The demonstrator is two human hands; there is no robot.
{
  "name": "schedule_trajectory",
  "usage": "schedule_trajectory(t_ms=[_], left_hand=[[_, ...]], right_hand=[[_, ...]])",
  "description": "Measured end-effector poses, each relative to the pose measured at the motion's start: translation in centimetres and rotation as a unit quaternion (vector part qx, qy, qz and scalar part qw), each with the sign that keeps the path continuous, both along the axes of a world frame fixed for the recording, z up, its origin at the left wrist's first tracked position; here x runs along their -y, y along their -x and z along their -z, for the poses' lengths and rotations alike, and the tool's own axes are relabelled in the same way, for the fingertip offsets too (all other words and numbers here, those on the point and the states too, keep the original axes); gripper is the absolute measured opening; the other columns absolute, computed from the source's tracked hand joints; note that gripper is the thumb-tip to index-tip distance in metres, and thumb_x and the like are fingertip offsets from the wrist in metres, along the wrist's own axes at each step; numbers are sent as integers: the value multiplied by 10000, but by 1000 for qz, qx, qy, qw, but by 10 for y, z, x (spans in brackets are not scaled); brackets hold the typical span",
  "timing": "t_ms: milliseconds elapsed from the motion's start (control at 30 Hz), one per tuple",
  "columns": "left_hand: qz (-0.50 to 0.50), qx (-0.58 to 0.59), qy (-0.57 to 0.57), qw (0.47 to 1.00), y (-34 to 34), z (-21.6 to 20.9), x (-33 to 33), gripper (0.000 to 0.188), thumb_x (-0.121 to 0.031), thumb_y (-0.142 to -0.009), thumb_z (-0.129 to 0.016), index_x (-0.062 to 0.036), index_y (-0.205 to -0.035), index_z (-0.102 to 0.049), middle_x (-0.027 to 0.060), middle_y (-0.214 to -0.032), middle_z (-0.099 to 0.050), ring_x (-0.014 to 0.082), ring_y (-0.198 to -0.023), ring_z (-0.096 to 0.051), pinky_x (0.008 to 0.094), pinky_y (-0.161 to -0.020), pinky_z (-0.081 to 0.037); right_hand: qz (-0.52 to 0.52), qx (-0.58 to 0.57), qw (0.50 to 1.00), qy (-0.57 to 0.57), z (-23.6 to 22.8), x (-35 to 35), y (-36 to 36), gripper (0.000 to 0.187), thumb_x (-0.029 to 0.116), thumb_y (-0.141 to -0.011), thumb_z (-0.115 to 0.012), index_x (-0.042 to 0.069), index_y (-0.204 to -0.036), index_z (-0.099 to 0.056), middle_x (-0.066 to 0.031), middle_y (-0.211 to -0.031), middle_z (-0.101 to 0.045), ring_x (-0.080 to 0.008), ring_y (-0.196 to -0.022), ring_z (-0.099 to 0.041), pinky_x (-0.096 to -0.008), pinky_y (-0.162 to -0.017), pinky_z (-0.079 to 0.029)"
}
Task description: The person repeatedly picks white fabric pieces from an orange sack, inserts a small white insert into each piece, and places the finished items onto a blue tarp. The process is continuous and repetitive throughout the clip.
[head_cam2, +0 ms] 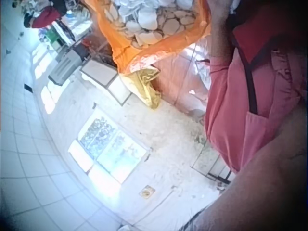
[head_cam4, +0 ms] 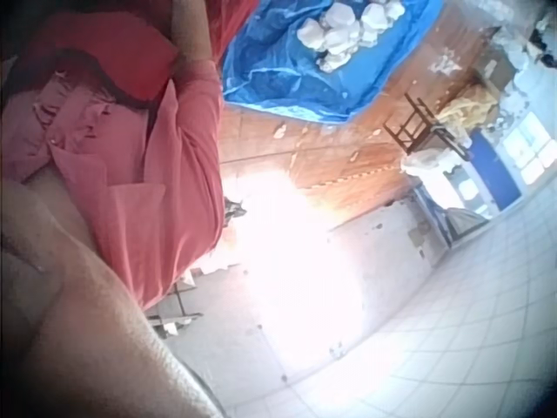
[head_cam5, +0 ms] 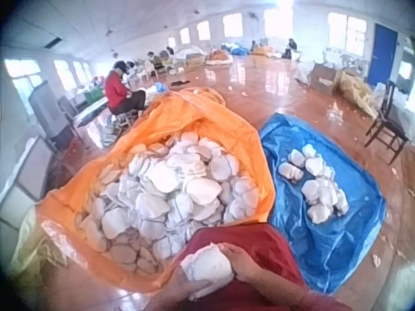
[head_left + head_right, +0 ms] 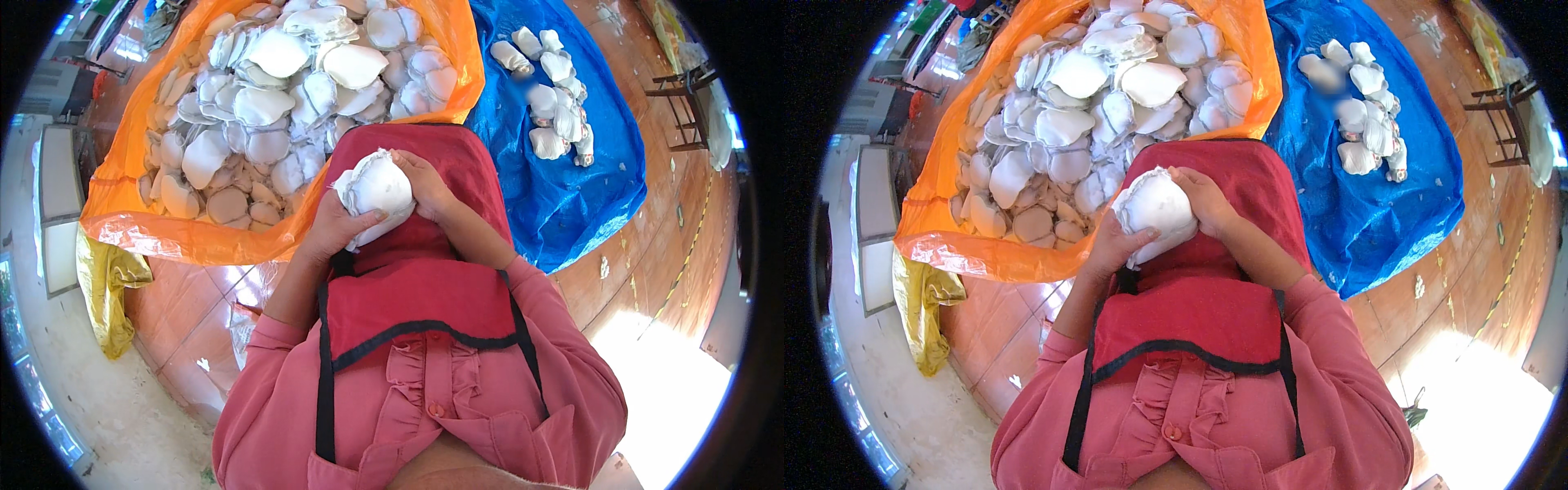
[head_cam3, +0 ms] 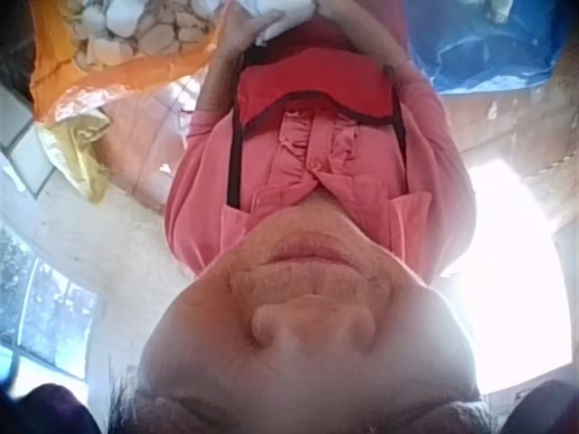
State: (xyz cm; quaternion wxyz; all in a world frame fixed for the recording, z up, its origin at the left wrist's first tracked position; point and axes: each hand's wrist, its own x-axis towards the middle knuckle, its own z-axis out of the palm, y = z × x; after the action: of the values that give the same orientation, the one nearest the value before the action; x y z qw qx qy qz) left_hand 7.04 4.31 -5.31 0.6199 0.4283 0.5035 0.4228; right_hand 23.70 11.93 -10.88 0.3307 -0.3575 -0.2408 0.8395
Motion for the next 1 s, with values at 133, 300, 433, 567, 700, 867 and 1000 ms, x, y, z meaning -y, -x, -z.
schedule_trajectory(t_ms=[133,300,433,567,700,867,1000], left_hand=[[96,-81,55,991,4,-15,-3,519,-151,-745,-831,-6,-1192,-610,75,-1106,-668,164,-1015,-615,335,-909,-490],[130,-172,45,975,17,-26,-14,508,-255,-750,-831,-2,-1144,-634,85,-1021,-687,178,-924,-646,319,-828,-514],[114,13,107,988,30,-45,-17,526,-230,-747,-819,-6,-1179,-619,72,-1053,-679,156,-933,-642,318,-817,-516],[229,44,105,967,28,-52,-23,561,-220,-743,-820,-23,-1218,-598,48,-1070,-671,146,-953,-626,301,-852,-495],[288,35,109,951,30,-45,-28,536,-231,-736,-827,-29,-1186,-620,37,-1038,-677,137,-958,-611,302,-876,-478],[302,38,114,946,29,-43,-25,490,-245,-745,-824,-25,-1144,-641,31,-1010,-679,133,-931,-612,293,-857,-482],[312,63,155,935,31,-34,-20,547,-212,-732,-826,-11,-1193,-610,51,-1053,-677,146,-961,-616,305,-871,-490]], right_hand=[[-22,35,998,-37,12,4,-4,283,305,-1020,-494,53,-1064,-613,-25,-934,-654,-116,-813,-614,-286,-741,-514],[-22,4,1000,-22,8,10,0,273,296,-1034,-460,68,-1059,-608,-11,-938,-646,-107,-823,-605,-280,-734,-511],[-53,-80,993,-64,-7,4,-4,336,349,-1024,-467,50,-1101,-599,-35,-994,-649,-127,-885,-616,-274,-785,-509],[-155,-163,964,-144,-36,-5,2,395,413,-989,-519,42,-1101,-596,-27,-985,-637,-113,-890,-601,-273,-787,-503],[-188,-102,966,-147,-46,-5,3,328,376,-1000,-520,59,-1032,-600,12,-934,-593,-82,-858,-557,-242,-763,-471],[-187,-73,957,-208,-39,-2,0,292,356,-1017,-498,84,-955,-583,40,-869,-542,-53,-799,-498,-221,-713,-440],[-232,-95,939,-234,-26,-2,-5,320,366,-1017,-494,74,-954,-610,50,-868,-566,-48,-814,-510,-235,-726,-449]])
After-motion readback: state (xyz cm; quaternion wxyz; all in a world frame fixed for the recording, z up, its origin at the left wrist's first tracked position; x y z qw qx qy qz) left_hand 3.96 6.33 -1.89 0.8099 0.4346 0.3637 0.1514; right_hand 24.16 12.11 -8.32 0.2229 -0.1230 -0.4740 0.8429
